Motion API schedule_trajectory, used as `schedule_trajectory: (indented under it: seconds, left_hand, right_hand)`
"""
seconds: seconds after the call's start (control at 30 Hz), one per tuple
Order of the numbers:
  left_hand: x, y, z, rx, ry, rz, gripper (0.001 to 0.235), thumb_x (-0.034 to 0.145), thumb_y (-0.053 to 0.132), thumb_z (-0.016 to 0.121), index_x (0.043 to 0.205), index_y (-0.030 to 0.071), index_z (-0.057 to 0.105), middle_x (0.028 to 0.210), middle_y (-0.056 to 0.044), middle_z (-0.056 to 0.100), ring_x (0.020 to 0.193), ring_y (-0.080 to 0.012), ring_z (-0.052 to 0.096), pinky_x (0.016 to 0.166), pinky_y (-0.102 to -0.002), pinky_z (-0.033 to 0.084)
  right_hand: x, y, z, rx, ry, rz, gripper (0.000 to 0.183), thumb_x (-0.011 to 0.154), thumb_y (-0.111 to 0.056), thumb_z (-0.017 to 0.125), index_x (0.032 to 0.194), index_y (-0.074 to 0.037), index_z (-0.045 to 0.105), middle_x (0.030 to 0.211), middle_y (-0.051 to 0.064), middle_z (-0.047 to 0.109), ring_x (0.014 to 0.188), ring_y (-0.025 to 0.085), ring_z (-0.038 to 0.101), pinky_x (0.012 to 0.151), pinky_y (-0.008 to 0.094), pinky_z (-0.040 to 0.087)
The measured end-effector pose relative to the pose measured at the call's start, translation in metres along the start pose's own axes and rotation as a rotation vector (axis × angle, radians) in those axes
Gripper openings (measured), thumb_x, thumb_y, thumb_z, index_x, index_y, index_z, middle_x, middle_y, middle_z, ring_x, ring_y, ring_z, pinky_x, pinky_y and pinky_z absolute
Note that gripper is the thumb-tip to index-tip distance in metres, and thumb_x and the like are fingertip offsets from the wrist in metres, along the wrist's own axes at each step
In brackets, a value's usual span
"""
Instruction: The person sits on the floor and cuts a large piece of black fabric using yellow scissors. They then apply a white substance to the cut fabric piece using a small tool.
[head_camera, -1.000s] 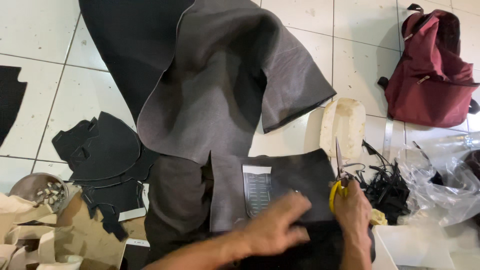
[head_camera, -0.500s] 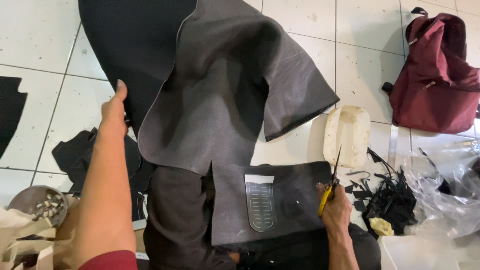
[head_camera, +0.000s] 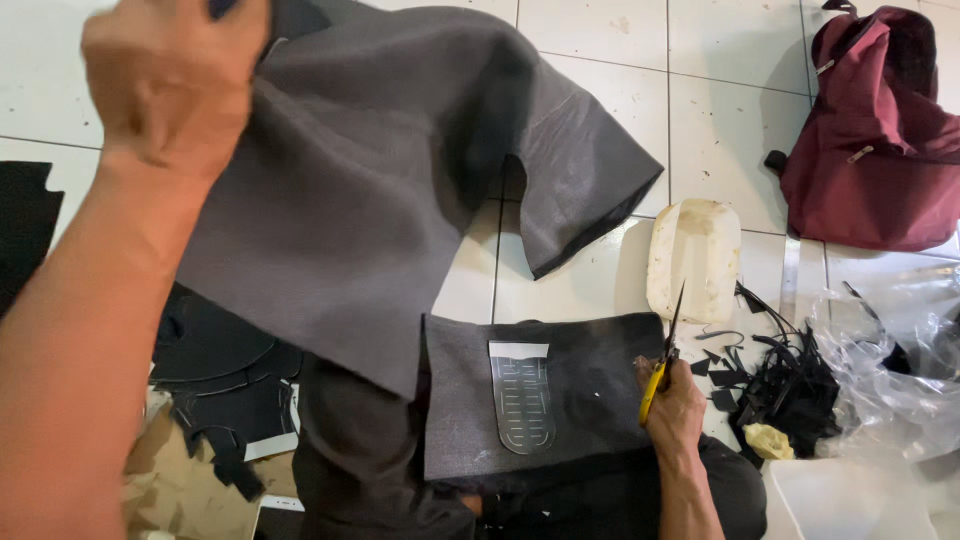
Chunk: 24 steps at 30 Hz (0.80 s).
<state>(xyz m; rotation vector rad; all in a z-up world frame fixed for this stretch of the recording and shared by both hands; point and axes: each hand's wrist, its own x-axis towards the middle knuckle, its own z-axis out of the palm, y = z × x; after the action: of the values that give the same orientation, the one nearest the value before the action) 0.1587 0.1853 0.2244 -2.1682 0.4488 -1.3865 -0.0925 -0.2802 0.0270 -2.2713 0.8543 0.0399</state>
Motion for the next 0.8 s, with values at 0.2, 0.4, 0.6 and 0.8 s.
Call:
schedule_trajectory:
  seconds: [0.2, 0.4, 0.6, 0.8]
  left_hand:
    - [0.002, 0.116, -0.079, -0.196, -0.237, 0.447, 0.019, 0.083, 0.012, 0.044, 0.096, 0.012, 0.057, 0.103, -0.007, 0.055, 0.054, -0.0107, 0.043, 0.047, -0.027, 0.030]
    - [-0.094, 0.223, -0.125, -0.584, -0.766, 0.831, 0.021, 0.087, 0.020, 0.045, 0.090, 0.021, 0.066, 0.099, -0.007, 0.053, 0.077, -0.0207, 0.047, 0.057, -0.033, 0.034]
    - [-0.001, 0.175, -0.130, -1.250, -1.402, 0.211, 0.041, 0.080, 0.049, 0.055, 0.103, 0.015, 0.049, 0.095, -0.013, 0.059, 0.085, -0.0370, 0.059, 0.069, -0.049, 0.046]
    - [-0.002, 0.155, -0.028, -0.965, -1.048, -0.647, 0.083, 0.078, 0.061, 0.059, 0.127, 0.001, 0.029, 0.122, -0.023, 0.035, 0.104, -0.0424, 0.044, 0.084, -0.054, 0.035]
  right_hand:
    - [0.000, -0.001, 0.000, 0.027, 0.009, -0.022, 0.030, 0.083, -0.031, 0.070, 0.081, -0.007, 0.053, 0.083, 0.007, 0.067, 0.076, 0.015, 0.060, 0.065, 0.032, 0.045]
    - [-0.006, -0.005, -0.006, -0.021, -0.004, 0.005, 0.028, 0.083, -0.035, 0.068, 0.089, -0.009, 0.059, 0.082, 0.007, 0.067, 0.075, 0.018, 0.061, 0.068, 0.033, 0.044]
    - [-0.005, -0.012, -0.007, 0.068, -0.026, 0.004, 0.025, 0.083, -0.027, 0.069, 0.091, -0.006, 0.058, 0.091, 0.008, 0.070, 0.077, 0.017, 0.063, 0.068, 0.030, 0.048]
    - [0.002, 0.003, 0.000, 0.047, 0.009, -0.022, 0.028, 0.081, -0.030, 0.070, 0.090, -0.007, 0.058, 0.091, 0.008, 0.070, 0.083, 0.017, 0.065, 0.071, 0.031, 0.048]
